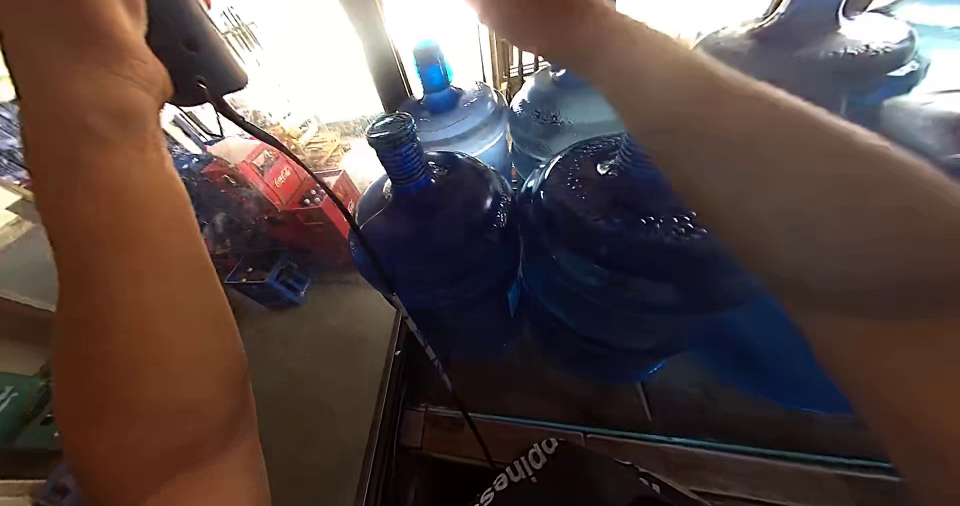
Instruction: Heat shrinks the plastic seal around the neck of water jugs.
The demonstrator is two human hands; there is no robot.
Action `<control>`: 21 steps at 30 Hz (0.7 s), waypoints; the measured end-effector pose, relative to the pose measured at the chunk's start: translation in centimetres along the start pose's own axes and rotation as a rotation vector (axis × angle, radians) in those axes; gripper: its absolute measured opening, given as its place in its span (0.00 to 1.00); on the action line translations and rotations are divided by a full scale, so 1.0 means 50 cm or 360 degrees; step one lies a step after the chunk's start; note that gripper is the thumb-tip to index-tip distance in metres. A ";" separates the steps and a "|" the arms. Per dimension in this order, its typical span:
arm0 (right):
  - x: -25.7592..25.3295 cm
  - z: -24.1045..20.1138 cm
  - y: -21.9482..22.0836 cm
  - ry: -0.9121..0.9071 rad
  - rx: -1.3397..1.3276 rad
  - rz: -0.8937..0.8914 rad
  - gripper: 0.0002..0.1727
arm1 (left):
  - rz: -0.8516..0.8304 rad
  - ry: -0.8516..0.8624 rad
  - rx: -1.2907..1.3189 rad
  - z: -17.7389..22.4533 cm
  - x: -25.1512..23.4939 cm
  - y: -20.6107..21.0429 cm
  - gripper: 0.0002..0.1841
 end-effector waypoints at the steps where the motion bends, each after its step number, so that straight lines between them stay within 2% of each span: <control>1: -0.046 0.027 0.048 0.0156 0.0029 -0.0119 0.22 | -0.0003 -0.0016 -0.0034 0.020 0.010 0.015 0.06; 5: -0.157 0.165 0.216 0.0634 0.0037 -0.0288 0.36 | 0.0138 -0.0072 -0.0035 0.101 0.054 0.066 0.04; 9: -0.215 0.248 0.346 0.0700 0.0022 -0.0299 0.61 | 0.0195 -0.0158 -0.0110 0.115 0.072 0.073 0.14; 11: -0.247 0.267 0.391 0.0717 -0.0049 -0.0296 0.66 | 0.0193 -0.0172 -0.0140 0.108 0.069 0.077 0.15; 13: -0.275 0.280 0.435 0.0703 -0.0167 -0.0273 0.62 | 0.0179 -0.0190 -0.0150 0.092 0.067 0.081 0.14; 16: -0.274 0.278 0.474 0.0587 -0.0272 -0.0271 0.47 | 0.0085 -0.0208 -0.0168 0.060 0.062 0.091 0.07; 17: -0.270 0.275 0.475 0.0579 -0.0266 -0.0297 0.44 | 0.0053 -0.0221 -0.0187 0.049 0.062 0.096 0.06; 21: -0.272 0.278 0.472 0.0610 -0.0186 -0.0395 0.43 | -0.0114 -0.0433 -0.0359 0.009 0.082 0.126 0.10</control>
Point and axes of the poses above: each hand's wrist, its own x-axis away from the middle knuckle, its own y-axis out of the palm, z = x × y, the point moved 8 cm from there along -x, towards the middle knuckle, and after that the axes turned 10 degrees about y, right-handed, at the moved point
